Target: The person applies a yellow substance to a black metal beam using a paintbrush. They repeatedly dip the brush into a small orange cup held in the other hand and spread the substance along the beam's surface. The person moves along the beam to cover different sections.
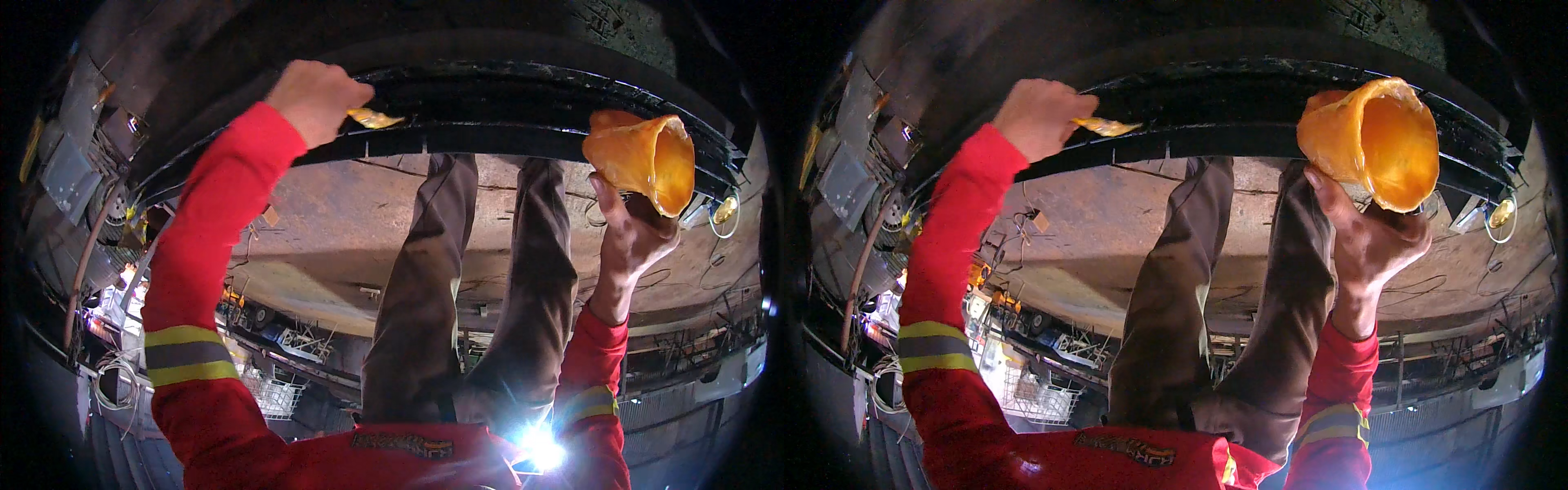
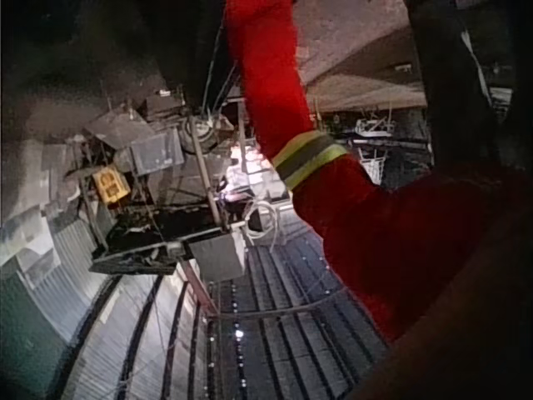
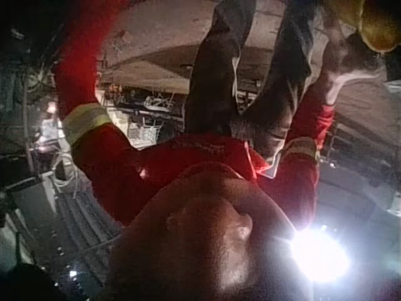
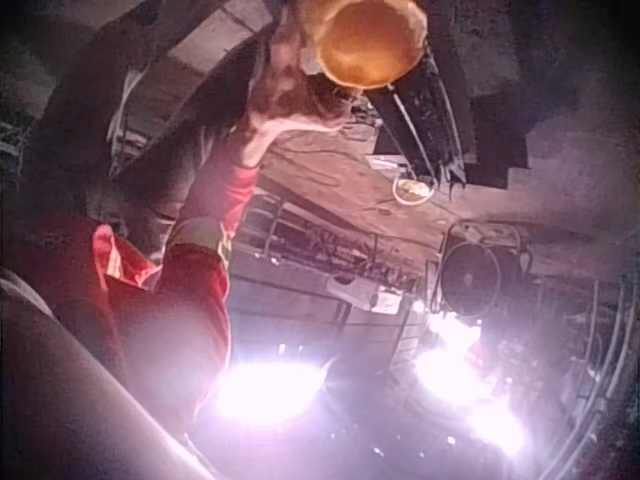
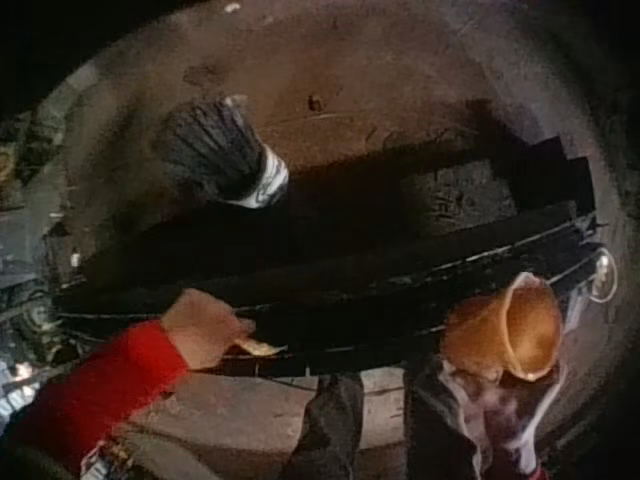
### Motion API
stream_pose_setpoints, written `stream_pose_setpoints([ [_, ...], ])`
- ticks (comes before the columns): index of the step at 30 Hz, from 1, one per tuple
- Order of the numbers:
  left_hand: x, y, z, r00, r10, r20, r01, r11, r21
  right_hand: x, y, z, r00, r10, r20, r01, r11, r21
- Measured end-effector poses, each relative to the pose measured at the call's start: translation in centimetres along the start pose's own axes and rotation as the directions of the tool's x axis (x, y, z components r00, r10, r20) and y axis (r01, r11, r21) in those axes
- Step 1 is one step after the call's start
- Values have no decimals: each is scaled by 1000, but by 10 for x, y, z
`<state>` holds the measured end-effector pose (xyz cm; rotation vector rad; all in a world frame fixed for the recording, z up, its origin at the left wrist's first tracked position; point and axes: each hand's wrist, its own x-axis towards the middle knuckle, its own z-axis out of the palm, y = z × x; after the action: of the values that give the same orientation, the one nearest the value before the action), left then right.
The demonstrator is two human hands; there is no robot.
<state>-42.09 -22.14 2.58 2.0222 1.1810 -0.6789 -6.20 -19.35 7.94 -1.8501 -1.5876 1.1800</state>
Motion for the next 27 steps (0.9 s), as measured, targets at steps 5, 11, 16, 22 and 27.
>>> stream_pose_setpoints([
  [5,-4,5,9,999,-40,1,40,999,32,0,2,-1,997,74,8,-74,995,-63],
  [11,8,12,-13,991,-110,-81,90,972,-216,19,16,-10,994,87,-59,-94,988,-124],
  [16,72,43,0,993,26,-114,-20,998,55,29,11,-15,998,6,-62,-11,996,-89],
  [22,74,70,-39,965,226,-135,-214,972,100,33,7,-39,996,82,-39,-85,992,-89],
  [27,55,55,-72,987,58,-149,-70,995,-75,36,13,-51,998,38,-49,-34,997,76],
])
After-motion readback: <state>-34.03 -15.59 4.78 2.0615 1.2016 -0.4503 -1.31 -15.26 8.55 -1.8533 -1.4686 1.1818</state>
